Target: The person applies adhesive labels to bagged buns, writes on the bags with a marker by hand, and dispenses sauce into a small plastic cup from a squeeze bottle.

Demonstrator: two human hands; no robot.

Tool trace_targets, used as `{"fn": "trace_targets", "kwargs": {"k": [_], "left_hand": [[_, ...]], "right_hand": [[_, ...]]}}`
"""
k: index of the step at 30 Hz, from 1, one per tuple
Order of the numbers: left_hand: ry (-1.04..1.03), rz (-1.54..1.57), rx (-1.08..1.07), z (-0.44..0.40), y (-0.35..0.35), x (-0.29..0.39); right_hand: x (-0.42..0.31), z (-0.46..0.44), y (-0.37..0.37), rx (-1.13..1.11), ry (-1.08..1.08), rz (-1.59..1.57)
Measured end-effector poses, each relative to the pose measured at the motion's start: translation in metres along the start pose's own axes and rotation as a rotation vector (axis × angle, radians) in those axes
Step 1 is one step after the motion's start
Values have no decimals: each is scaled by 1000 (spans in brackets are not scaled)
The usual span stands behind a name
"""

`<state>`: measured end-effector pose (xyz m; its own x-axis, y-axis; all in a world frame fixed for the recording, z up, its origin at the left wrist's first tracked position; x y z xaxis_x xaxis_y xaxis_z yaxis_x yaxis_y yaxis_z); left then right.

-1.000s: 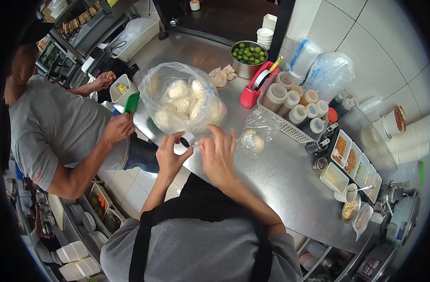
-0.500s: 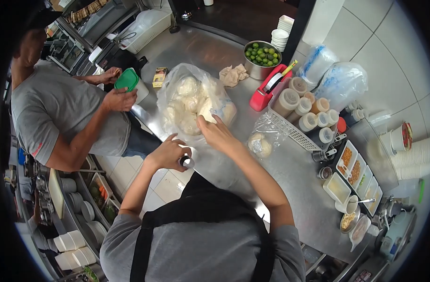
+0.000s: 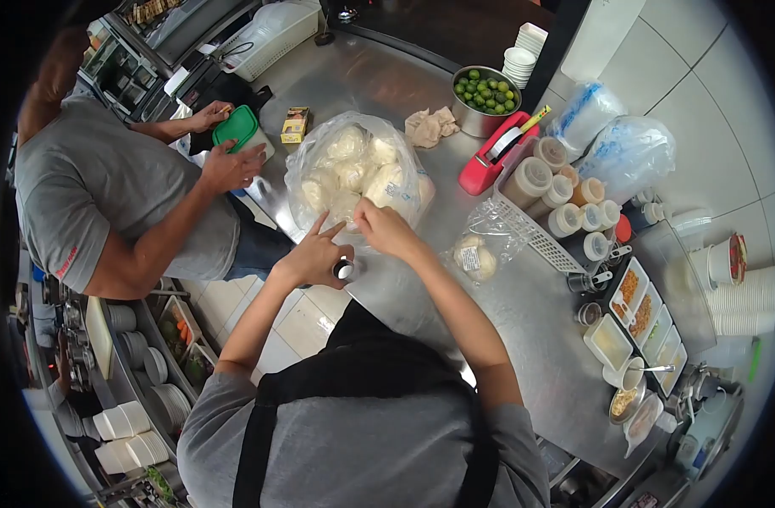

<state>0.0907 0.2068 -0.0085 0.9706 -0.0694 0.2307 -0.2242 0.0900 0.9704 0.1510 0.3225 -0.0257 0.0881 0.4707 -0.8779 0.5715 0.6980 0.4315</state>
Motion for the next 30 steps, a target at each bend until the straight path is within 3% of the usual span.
{"fn": "trace_targets", "kwargs": {"k": [4, 7, 13, 19, 22, 30], "left_hand": [[-46, 34, 35, -7, 0, -15], [-44, 116, 31, -13, 0, -25], [-23, 122, 80, 10, -5, -11], [-13, 90, 67, 20, -17, -6], [19, 105, 54, 23, -22, -4], [47, 82, 104, 24, -26, -2]], "right_hand": [[16, -4, -21, -3, -71, -35], [20, -12, -25, 143, -6, -95], [30, -18, -17, 93, 9, -69], [22, -23, -26, 23, 182, 77], [22, -23, -31, 6, 143, 91], [13, -16, -45, 136, 239, 374]]}}
Point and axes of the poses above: each hand's wrist, its own z-axis away from the middle knuckle, its own y-axis out of the back of the hand, x = y × z, the point moved 6 cm from there along -z, towards the middle knuckle, and after that the axes turned 12 degrees about x, right-handed, at the moved point
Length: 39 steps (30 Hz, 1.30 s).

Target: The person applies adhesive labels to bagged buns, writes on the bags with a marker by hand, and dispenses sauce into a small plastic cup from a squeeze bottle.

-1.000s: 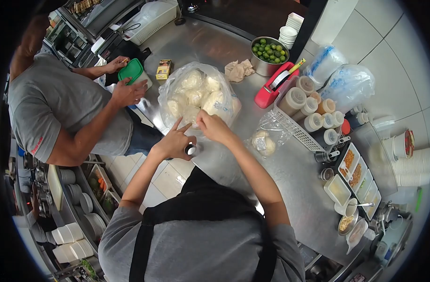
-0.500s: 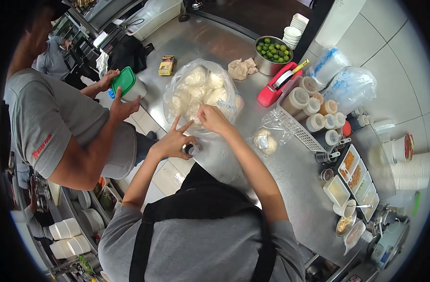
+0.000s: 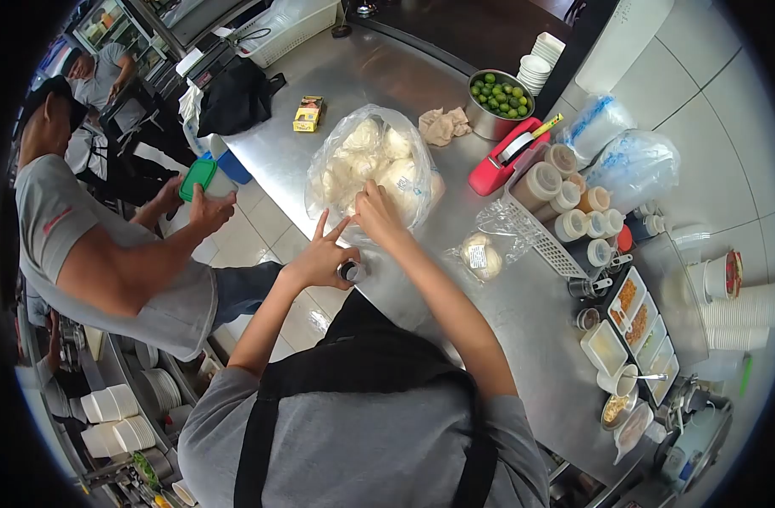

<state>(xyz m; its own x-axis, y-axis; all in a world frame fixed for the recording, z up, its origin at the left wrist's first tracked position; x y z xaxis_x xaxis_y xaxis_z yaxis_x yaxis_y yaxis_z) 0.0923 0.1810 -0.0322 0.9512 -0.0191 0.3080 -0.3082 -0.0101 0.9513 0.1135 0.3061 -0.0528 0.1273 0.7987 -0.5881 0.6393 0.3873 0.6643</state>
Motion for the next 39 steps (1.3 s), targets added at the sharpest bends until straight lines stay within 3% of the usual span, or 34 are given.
{"fn": "trace_targets", "kwargs": {"k": [4, 7, 11, 16, 18, 20, 21, 22, 28, 39], "left_hand": [[0, -13, 6, 1, -2, -3], [8, 7, -3, 2, -2, -6], [8, 90, 51, 8, 6, -8], [188, 343, 438, 17, 47, -1], [342, 566, 558, 25, 50, -6], [447, 684, 640, 30, 34, -14], [454, 791, 646, 27, 35, -10], [459, 872, 628, 22, 39, -3], [471, 1427, 506, -1, 22, 14], [583, 1494, 418, -6, 11, 23]], "right_hand": [[1, -6, 9, 19, -139, -119], [22, -15, 0, -154, -234, -345], [24, -16, 0, -120, -142, -359], [-15, 0, 50, 84, -133, -511], [-28, 18, 68, 44, -242, -687], [-44, 35, 84, 56, -154, -687], [-50, 40, 91, 62, -67, -608], [-54, 44, 96, 42, -152, -675], [-66, 47, 123, 92, -175, -637], [-54, 54, 127, 78, -218, -593]]}}
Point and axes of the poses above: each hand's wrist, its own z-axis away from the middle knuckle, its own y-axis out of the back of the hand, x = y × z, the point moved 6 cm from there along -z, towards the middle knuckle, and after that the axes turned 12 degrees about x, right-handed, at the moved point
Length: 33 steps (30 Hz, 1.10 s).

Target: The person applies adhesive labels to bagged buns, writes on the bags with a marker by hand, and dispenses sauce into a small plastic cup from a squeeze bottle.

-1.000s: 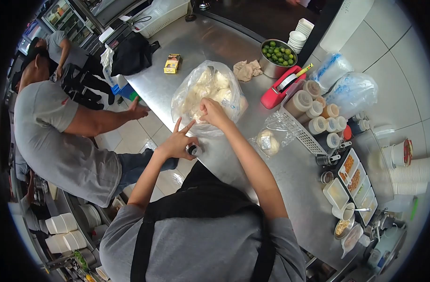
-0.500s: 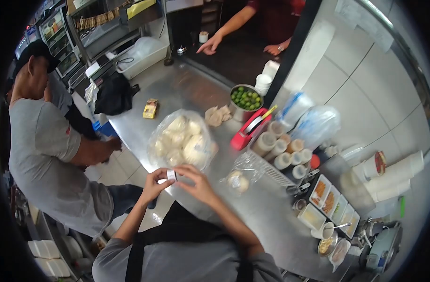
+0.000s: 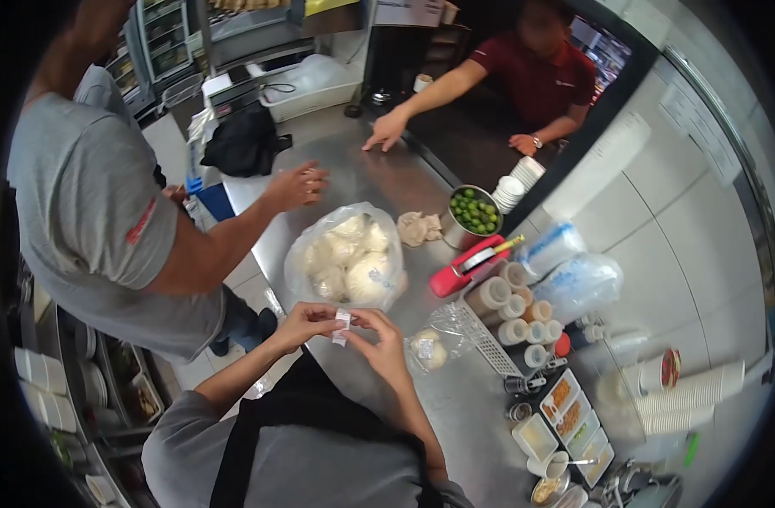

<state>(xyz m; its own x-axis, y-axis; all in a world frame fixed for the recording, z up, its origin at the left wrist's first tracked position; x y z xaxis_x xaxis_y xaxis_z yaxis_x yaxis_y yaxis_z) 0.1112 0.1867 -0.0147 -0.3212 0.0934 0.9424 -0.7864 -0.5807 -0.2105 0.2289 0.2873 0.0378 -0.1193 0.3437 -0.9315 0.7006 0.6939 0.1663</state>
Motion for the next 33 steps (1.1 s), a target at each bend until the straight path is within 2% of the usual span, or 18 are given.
{"fn": "trace_targets", "kwargs": {"k": [1, 4, 5, 15, 18, 21, 33], "left_hand": [[26, -21, -11, 1, 0, 1], [-138, 46, -88, 11, -8, 22], [-111, 83, -130, 10, -9, 20], [-216, -66, -111, 11, -4, 35], [-253, -113, -86, 12, -4, 39], [-308, -160, -63, 13, -6, 40], [-467, -282, 18, 22, -16, 51]], "right_hand": [[3, 1, -1, -7, -16, -15], [5, 0, 1, -19, -51, -33], [5, 0, 1, -20, -61, -35], [-21, -2, 2, -63, -19, -51], [-34, -4, 4, 1, -15, -99], [-41, -8, 7, -4, 119, 78], [-41, -13, 13, 15, 70, 68]]}}
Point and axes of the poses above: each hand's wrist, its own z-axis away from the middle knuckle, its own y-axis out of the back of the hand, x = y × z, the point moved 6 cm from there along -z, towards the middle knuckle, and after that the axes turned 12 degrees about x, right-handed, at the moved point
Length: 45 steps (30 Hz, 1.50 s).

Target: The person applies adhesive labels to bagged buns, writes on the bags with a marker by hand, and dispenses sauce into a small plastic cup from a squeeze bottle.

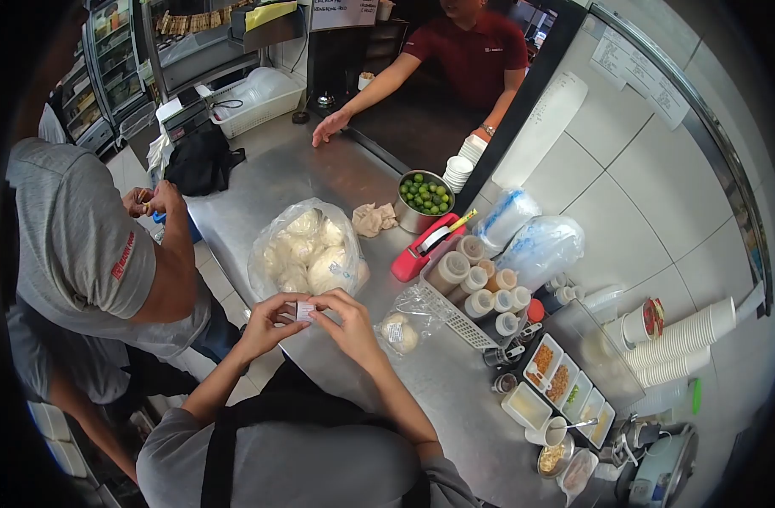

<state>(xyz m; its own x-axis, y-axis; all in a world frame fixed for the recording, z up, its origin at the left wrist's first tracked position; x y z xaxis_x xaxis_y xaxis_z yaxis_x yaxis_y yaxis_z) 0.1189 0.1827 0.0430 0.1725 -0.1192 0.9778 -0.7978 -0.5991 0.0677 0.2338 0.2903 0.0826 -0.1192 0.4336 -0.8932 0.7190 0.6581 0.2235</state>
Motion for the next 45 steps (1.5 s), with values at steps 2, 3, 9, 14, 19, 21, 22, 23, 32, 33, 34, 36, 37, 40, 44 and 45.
{"fn": "trace_targets", "kwargs": {"k": [2, 3, 9, 14, 19, 21, 22, 23, 32, 33, 34, 36, 37, 40, 44, 45], "left_hand": [[-20, -43, 4, -1, 0, 4], [-26, -60, 5, -1, 1, 4], [-52, -111, -5, -2, 0, 3], [-34, -94, 12, 1, 1, -4], [-9, -70, 22, -1, -5, -8], [-35, -82, 32, -1, -8, -1], [-43, -73, 32, -1, -9, -5], [-53, -79, 38, -3, -9, -5], [-96, -159, 19, 0, -17, 12], [-122, -203, 14, 1, -17, 16], [-150, -248, 9, 1, -17, 22], [-184, -295, -6, 1, -17, 22], [-185, -283, -6, 1, -16, 21], [-186, -259, -4, 2, -16, 16], [-162, -267, 10, 3, -14, 16], [-151, -266, 11, 3, -15, 17]], "right_hand": [[3, 1, 1, -4, -5, -7], [3, 0, 0, -6, -6, -12], [-3, 2, 1, 4, 34, 11], [-7, 5, 0, 34, 90, 82], [-2, 5, 6, 34, 65, 52], [-6, 5, 8, 59, 21, 43], [-3, 5, 8, 61, 48, 58], [1, 6, 9, 62, 71, 73], [4, 9, 18, 45, 49, 132], [3, 9, 16, 44, 73, 145], [3, 8, 15, 38, 73, 144], [3, 11, 16, 36, 59, 148], [1, 11, 16, 37, 72, 157], [-4, 13, 15, 43, 100, 184], [-5, 15, 12, 59, 122, 197], [-4, 15, 11, 64, 126, 199]]}}
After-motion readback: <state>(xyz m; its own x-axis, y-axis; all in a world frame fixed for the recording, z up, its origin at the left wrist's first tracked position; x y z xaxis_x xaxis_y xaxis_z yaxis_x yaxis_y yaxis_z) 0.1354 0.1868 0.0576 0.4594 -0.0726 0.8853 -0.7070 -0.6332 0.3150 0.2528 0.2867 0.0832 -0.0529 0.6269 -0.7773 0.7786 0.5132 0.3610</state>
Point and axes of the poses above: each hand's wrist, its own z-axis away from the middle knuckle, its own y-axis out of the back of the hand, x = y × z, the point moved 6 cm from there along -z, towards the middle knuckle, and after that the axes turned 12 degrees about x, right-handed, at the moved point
